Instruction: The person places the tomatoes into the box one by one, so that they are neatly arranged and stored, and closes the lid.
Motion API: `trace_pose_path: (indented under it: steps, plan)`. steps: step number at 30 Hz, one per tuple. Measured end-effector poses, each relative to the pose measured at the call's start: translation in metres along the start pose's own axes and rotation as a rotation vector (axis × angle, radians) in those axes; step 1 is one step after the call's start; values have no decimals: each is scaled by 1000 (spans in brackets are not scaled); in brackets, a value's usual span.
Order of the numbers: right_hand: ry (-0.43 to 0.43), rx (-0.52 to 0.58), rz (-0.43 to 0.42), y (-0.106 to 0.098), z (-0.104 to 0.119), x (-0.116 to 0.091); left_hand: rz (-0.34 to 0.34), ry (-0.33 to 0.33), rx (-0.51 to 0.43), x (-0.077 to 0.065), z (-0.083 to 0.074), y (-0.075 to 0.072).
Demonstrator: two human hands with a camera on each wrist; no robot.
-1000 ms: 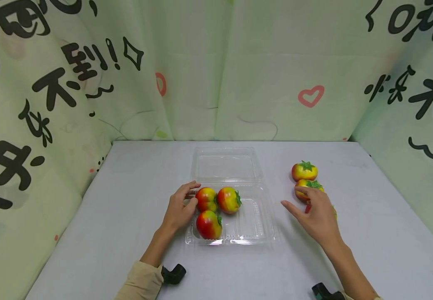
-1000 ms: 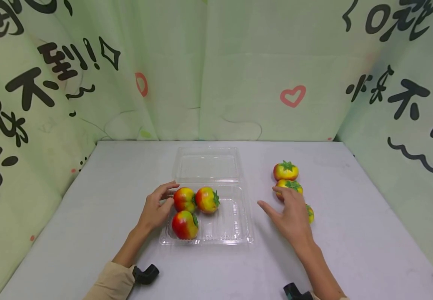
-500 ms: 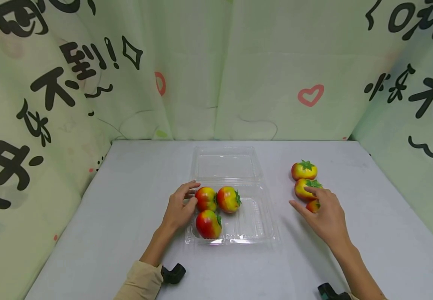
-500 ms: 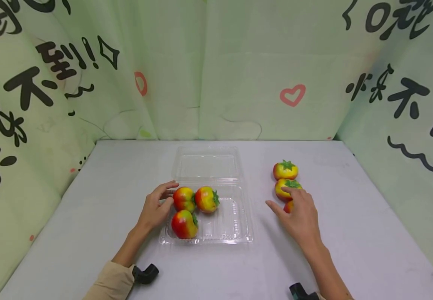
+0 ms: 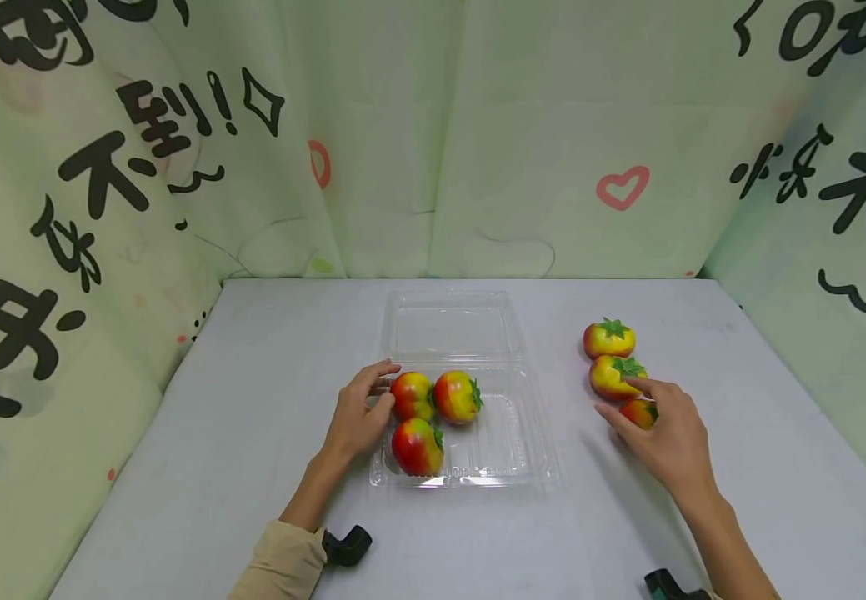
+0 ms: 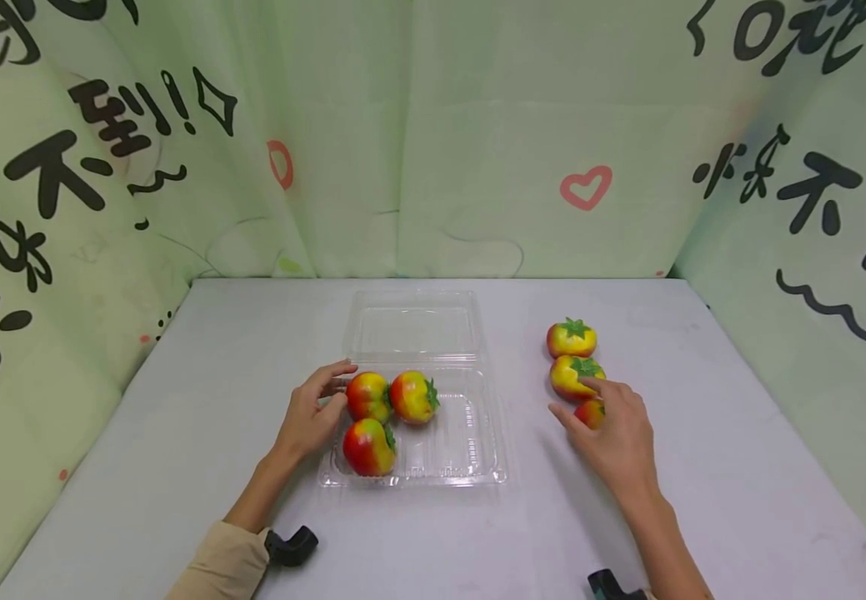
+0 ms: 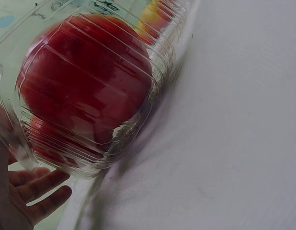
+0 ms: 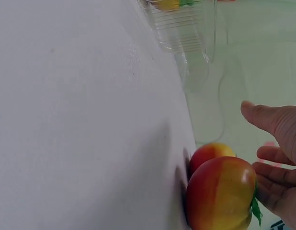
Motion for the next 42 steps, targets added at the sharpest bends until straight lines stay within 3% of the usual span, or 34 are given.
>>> trace_pose_path:
  steps: [19, 24, 28, 42]
  plan:
    - [46, -55, 35, -9, -27, -12, -2, 10, 9, -1, -1, -1]
    - [65, -55, 95, -3, -32, -12, -4, -3, 11, -1, 1, -1]
    - [80, -70, 131, 2, -33, -12, -2, 5, 6, -1, 0, -1]
    - [90, -90, 130, -1, -31, -9, -4, 3, 12, -1, -2, -1]
Point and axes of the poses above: each hand's wrist, its own x-axis towards the middle knuckle, its own y-axis out of the palm, z = x × y, the point moved 8 cm from there along x, towards the middle knuckle, and after that the axes turned 5 degrees about -y, right-handed, at the moved point
